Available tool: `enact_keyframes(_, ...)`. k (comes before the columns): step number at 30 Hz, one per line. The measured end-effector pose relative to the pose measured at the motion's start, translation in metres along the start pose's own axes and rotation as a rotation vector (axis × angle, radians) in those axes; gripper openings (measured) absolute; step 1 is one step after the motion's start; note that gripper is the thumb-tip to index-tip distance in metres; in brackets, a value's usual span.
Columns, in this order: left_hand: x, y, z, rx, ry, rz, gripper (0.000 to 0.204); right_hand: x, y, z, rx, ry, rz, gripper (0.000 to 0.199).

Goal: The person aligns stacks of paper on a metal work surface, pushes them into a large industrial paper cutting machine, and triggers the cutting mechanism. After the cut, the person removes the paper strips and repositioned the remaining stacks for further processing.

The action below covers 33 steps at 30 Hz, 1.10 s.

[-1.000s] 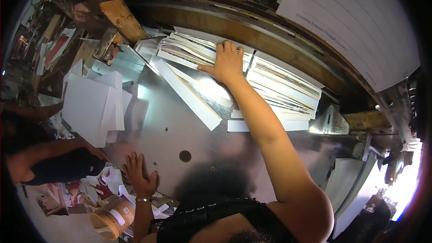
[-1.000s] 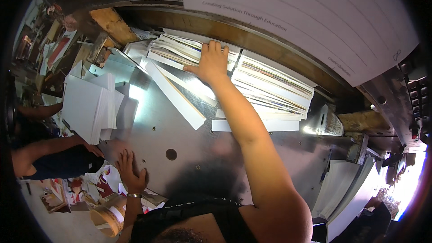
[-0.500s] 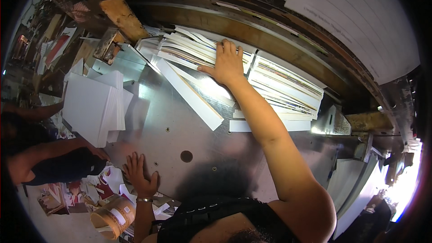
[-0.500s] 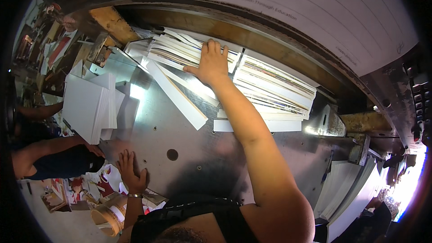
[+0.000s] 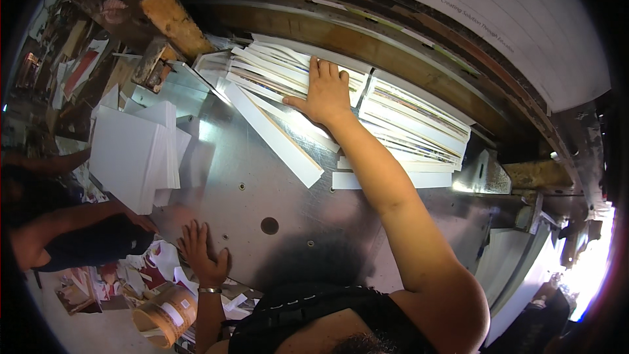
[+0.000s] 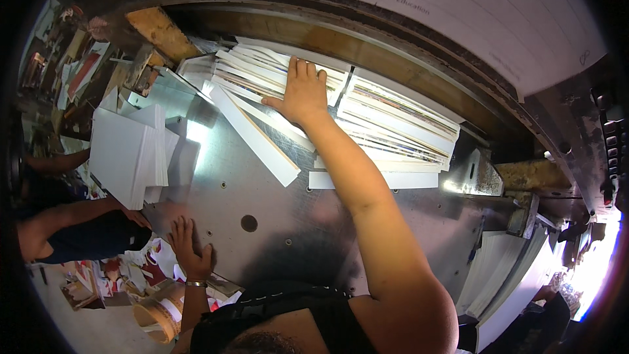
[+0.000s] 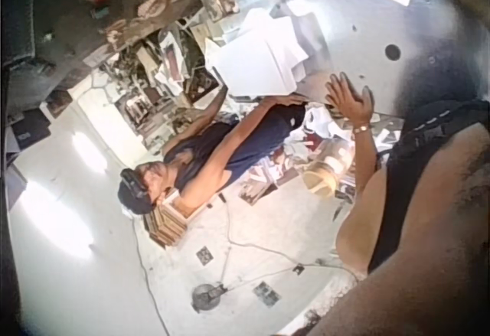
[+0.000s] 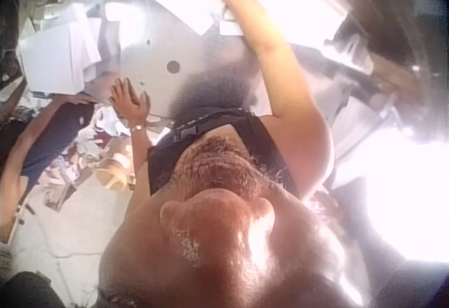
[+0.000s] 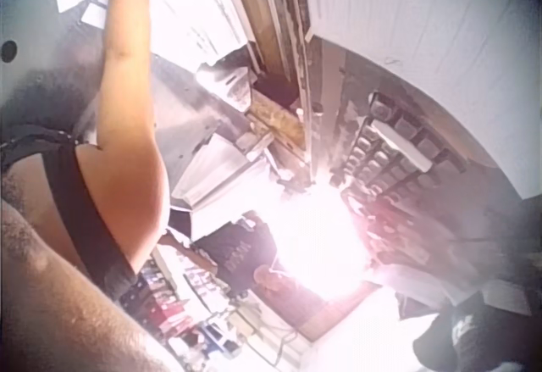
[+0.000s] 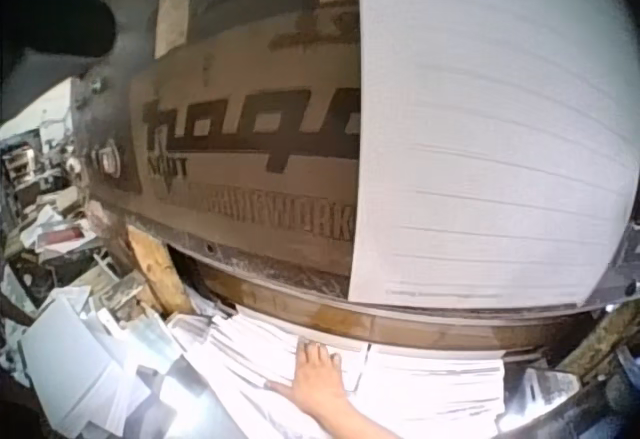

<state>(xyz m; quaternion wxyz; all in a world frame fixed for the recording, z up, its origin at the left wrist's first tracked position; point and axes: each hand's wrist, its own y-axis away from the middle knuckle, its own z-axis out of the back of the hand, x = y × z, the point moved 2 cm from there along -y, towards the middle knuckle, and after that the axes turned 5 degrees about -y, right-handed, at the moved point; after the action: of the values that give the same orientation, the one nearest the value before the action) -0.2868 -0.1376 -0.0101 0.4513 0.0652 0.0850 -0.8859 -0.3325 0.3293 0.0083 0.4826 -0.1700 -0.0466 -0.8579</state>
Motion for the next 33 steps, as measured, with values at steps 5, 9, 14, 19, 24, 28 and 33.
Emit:
enact_keyframes(5, 0.002, 0.001, -0.001, -0.002, 0.028, 0.009, 0.079, 0.0, -0.002, 0.0, -0.022, 0.031, 0.04, 0.114)
enact_keyframes(9, 0.002, 0.002, -0.001, -0.006, 0.02, 0.006, 0.078, -0.003, -0.003, -0.003, -0.019, 0.05, 0.033, 0.114)
enact_keyframes(14, 0.003, 0.001, 0.002, -0.014, 0.023, 0.0, 0.078, 0.003, 0.012, 0.004, -0.027, -0.038, 0.104, 0.122)
enact_keyframes(19, -0.005, -0.003, 0.005, 0.126, -0.02, 0.027, 0.096, 0.037, 0.068, 0.004, 0.036, 0.023, 0.132, 0.124)
enact_keyframes(24, -0.049, -0.036, 0.001, 0.032, 0.158, -0.106, 0.125, 0.075, 0.15, -0.011, 0.183, 0.03, 0.161, 0.114)
enact_keyframes(28, -0.088, -0.084, 0.01, 0.121, -0.018, -0.352, 0.143, 0.078, 0.202, -0.009, 0.116, -0.008, 0.273, 0.098)
enact_keyframes(33, -0.125, -0.135, 0.023, 0.32, -0.13, -0.686, 0.155, -0.012, 0.261, 0.048, 0.216, -0.066, 0.374, 0.112)
